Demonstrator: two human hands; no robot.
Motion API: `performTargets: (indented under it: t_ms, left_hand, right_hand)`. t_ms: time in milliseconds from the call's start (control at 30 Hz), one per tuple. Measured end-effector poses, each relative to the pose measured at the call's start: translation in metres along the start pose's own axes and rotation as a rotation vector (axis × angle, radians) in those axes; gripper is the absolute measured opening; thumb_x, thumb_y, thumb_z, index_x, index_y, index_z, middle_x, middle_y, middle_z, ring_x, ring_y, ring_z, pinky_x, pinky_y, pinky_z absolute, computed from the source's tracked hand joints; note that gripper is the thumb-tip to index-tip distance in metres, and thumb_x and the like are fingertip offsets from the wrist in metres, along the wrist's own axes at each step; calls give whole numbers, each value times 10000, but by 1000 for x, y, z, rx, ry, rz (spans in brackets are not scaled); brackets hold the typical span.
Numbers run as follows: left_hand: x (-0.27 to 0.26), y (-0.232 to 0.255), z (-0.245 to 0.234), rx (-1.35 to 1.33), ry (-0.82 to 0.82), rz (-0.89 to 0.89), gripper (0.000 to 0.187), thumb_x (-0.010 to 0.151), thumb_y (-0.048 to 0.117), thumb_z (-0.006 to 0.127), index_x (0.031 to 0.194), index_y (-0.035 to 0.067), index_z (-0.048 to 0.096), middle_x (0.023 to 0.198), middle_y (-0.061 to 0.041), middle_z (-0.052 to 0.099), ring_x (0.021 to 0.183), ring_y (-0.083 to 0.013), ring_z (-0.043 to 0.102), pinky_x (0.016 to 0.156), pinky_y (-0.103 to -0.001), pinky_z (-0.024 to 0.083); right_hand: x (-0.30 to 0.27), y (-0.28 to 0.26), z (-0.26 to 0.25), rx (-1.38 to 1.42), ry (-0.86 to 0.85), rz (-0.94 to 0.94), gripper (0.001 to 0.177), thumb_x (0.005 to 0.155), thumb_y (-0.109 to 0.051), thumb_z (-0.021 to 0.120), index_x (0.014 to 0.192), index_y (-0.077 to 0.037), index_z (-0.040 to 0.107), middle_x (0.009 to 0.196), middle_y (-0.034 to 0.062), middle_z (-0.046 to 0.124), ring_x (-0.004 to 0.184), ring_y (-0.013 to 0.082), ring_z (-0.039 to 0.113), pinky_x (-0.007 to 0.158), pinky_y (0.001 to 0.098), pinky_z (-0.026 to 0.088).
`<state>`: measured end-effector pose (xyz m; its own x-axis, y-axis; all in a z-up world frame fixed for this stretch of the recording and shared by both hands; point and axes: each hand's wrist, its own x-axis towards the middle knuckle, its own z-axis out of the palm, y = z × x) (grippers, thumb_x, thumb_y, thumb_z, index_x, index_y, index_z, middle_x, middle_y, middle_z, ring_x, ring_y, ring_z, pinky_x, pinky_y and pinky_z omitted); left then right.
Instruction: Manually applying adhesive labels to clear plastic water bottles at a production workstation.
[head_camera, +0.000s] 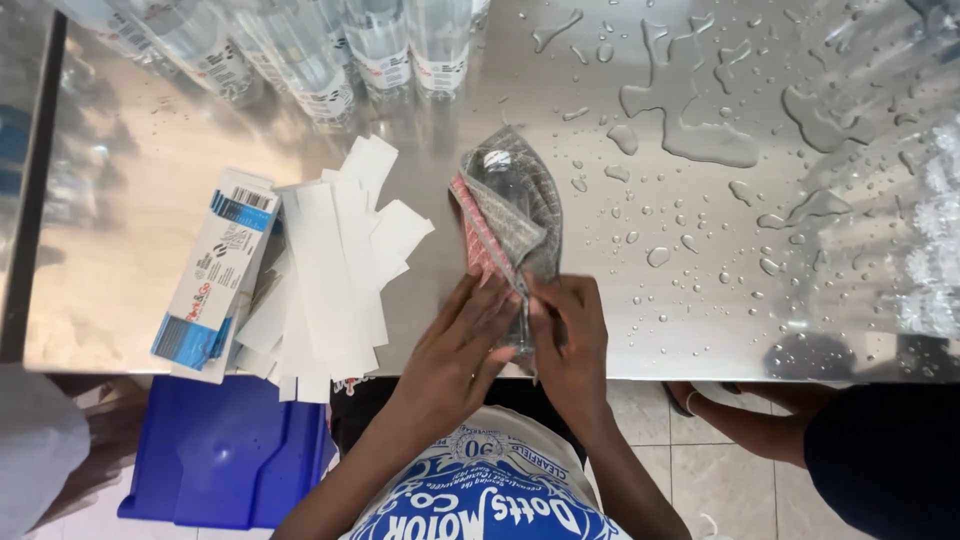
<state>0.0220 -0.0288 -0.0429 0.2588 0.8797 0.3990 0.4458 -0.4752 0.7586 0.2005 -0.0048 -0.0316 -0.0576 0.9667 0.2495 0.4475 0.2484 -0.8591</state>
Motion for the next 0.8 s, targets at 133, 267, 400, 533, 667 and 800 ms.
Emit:
performTargets:
  t_ms: [133,267,400,533,667,800]
  left_hand:
    - [3,-4,7,214,-78,8,554,1183,366,489,1649,76,410,1708,-194,397,1624,-481,325,1294,-586,401]
    - [12,-12,5,206,13,-31,581,1172,322,570,1673,87,394,1709,-175,435,1521,-416,478,1211,-575,515]
    - [4,-35,-1,168,-11,-257,562,1165,365,455,1614,27,461,1580,-259,548,1392,-419,589,1099,-591,574]
    - [-18,-59,-27,215,316,-323,404,1091,111,652,1482,23,598,1192,-140,735,1080,-372,690,942,-509,565]
    - [-38,-46,-89,561,612,-300,372,1131,76,669,1496,21,624,1259,-178,644,1212,-348,648,1078,-443,548]
    - [-38,-74,-126,777,564,-295,350,1125,24,677,1456,-31,581,1396,-241,590,1316,-436,580,1141,-547,522]
  right_hand:
    - [-26,5,-7,29,-12,13,226,1061,-68,698,1285,-37,691,1182,136,589,1067,281,697,806,351,594]
    - [-24,0,-15,36,-50,94,155,1021,-111,730,1162,-58,689,1190,114,665,1127,236,700,785,300,626]
    - [-17,10,-34,-61,-84,186,105,1015,-133,759,1109,-87,747,1083,25,753,996,138,723,751,269,615]
    - [-12,-5,-51,-7,61,443,242,1022,-150,754,1193,20,727,1031,179,809,788,250,793,702,333,663]
    - [-26,19,-84,-335,128,345,136,1118,-67,742,1226,0,791,1035,137,793,886,207,752,829,325,630]
    - [-23,-17,-88,-404,156,406,226,1242,-153,677,1297,52,755,1055,158,788,869,243,750,751,326,590]
